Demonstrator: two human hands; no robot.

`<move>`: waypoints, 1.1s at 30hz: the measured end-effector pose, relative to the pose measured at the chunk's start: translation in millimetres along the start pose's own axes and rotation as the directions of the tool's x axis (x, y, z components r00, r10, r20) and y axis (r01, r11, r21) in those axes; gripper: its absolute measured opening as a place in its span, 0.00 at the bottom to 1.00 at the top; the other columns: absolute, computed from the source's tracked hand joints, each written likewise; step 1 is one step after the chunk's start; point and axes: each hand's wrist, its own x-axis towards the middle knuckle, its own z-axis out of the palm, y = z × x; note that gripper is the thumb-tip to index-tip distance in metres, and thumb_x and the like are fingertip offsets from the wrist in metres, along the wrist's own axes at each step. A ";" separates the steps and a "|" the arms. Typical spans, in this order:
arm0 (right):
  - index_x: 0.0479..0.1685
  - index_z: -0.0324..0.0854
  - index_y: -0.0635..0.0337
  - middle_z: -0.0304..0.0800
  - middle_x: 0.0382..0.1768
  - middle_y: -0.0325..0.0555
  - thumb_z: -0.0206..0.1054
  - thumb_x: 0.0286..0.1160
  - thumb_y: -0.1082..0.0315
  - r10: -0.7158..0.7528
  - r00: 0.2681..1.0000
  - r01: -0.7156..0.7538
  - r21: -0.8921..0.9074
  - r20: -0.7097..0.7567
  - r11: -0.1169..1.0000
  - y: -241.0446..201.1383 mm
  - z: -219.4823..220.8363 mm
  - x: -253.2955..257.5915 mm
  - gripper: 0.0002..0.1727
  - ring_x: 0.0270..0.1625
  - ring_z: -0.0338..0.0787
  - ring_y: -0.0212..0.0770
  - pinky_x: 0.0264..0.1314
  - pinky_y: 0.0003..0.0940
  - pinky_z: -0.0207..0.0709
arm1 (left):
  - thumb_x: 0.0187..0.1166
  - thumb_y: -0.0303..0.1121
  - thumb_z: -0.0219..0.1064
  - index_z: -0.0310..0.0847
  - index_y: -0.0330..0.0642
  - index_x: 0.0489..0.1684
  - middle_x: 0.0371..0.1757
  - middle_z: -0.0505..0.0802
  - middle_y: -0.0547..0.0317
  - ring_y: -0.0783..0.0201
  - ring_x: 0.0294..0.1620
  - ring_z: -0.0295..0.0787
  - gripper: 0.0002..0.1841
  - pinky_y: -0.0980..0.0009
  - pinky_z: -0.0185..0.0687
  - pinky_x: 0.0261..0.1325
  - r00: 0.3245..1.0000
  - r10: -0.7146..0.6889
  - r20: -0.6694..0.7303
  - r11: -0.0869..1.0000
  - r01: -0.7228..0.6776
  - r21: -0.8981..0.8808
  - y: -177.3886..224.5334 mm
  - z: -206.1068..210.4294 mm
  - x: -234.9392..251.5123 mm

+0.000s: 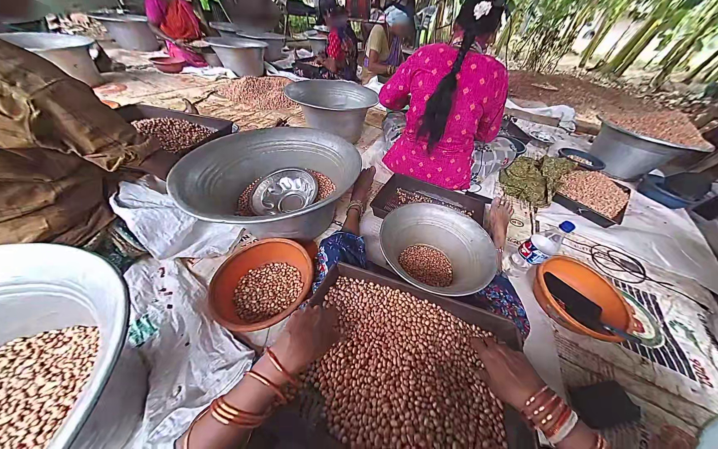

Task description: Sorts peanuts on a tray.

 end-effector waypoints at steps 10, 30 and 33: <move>0.83 0.65 0.70 0.82 0.69 0.73 0.72 0.77 0.64 -0.265 0.891 0.243 0.105 0.369 0.964 -38.9 13.5 -11.8 0.36 0.73 0.82 0.70 0.75 0.67 0.71 | 0.80 0.40 0.71 0.69 0.31 0.78 0.60 0.88 0.27 0.29 0.64 0.86 0.31 0.31 0.79 0.63 0.918 0.298 0.263 0.954 -0.274 -0.123 35.2 62.0 -6.0; 0.77 0.79 0.63 0.85 0.72 0.62 0.72 0.76 0.68 -0.536 0.836 0.522 0.463 -0.115 0.716 -34.7 15.0 -19.9 0.27 0.75 0.84 0.60 0.81 0.60 0.70 | 0.82 0.41 0.72 0.41 0.30 0.95 0.84 0.72 0.27 0.37 0.85 0.71 0.48 0.43 0.63 0.87 0.705 0.134 -0.696 0.626 -0.605 -0.492 -8.3 -167.1 108.4; 0.76 0.79 0.65 0.84 0.73 0.64 0.70 0.76 0.71 -0.525 0.833 0.543 0.442 -0.175 0.714 -37.3 17.0 -23.2 0.26 0.76 0.83 0.61 0.81 0.59 0.71 | 0.81 0.39 0.72 0.31 0.30 0.95 0.91 0.58 0.24 0.37 0.92 0.56 0.52 0.44 0.56 0.91 0.635 -0.472 -0.612 0.186 -0.607 -0.773 -50.0 -207.2 130.5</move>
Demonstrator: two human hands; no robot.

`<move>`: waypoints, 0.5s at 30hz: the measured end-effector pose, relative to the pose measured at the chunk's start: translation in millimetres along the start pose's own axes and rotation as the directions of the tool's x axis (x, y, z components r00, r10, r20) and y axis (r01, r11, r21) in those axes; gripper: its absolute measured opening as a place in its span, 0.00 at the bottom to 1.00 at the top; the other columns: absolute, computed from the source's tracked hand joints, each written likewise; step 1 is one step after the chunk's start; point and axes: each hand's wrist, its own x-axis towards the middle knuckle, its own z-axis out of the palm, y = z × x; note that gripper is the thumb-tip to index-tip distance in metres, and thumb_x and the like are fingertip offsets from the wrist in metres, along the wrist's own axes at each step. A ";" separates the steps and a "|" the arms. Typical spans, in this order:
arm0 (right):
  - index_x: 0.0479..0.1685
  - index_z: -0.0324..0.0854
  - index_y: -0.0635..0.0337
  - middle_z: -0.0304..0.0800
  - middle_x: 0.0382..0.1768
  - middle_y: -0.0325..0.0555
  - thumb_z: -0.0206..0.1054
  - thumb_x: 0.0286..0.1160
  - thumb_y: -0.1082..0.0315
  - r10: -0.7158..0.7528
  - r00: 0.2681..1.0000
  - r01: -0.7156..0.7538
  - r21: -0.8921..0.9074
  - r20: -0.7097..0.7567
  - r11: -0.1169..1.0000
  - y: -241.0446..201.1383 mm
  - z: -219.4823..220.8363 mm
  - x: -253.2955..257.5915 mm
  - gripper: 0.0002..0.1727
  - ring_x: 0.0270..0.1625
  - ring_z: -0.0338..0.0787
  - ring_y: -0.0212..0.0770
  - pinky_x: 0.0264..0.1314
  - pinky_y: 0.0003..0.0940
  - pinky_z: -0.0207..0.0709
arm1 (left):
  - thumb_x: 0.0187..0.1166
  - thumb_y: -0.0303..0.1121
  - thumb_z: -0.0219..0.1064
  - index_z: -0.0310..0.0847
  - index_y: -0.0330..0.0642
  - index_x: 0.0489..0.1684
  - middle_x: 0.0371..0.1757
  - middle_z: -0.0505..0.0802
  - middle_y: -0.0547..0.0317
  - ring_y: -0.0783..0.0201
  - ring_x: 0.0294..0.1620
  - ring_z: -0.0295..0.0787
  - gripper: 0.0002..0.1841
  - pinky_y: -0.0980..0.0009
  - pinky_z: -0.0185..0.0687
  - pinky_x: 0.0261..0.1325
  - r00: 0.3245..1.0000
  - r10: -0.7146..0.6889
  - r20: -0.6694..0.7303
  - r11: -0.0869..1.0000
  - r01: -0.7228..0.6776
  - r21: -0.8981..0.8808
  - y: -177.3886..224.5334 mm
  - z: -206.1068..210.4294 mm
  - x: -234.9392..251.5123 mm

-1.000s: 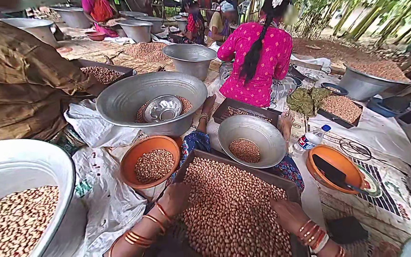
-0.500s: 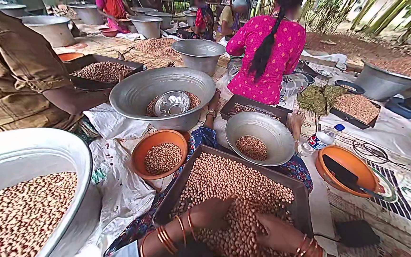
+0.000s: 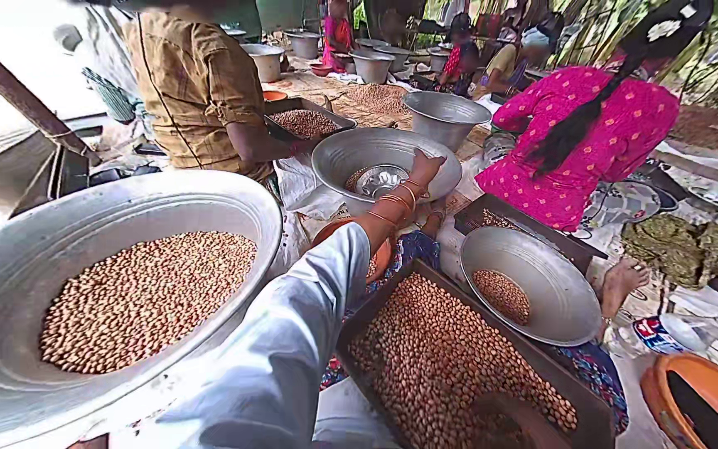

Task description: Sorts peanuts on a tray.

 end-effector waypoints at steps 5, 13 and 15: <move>0.74 0.81 0.64 0.83 0.73 0.65 0.71 0.78 0.66 -0.010 1.000 0.010 -0.026 0.014 1.000 -2.8 -8.4 -4.4 0.25 0.76 0.83 0.63 0.81 0.59 0.71 | 0.82 0.28 0.62 0.20 0.30 0.94 0.95 0.33 0.28 0.42 0.98 0.30 0.50 0.63 0.37 0.96 0.660 -0.001 -0.751 0.986 -0.122 -0.109 21.0 -104.3 -15.9; 0.74 0.80 0.64 0.84 0.70 0.66 0.72 0.78 0.67 -0.073 0.992 0.079 -0.051 0.098 0.996 5.7 -19.5 -0.9 0.25 0.64 0.89 0.63 0.69 0.61 0.81 | 0.68 0.19 0.60 0.45 0.29 0.92 0.89 0.62 0.35 0.56 0.89 0.61 0.44 0.72 0.60 0.87 0.261 0.359 -0.896 0.846 -0.496 0.195 -28.5 -245.1 -50.7; 0.75 0.79 0.63 0.84 0.69 0.64 0.72 0.79 0.65 -0.040 0.993 0.046 -0.050 0.111 0.998 11.1 -19.9 1.4 0.25 0.61 0.91 0.62 0.66 0.59 0.83 | 0.73 0.18 0.55 0.68 0.28 0.77 0.69 0.85 0.45 0.64 0.66 0.84 0.28 0.70 0.80 0.66 0.537 0.430 -0.725 0.822 -0.565 0.069 -32.8 -225.5 -66.8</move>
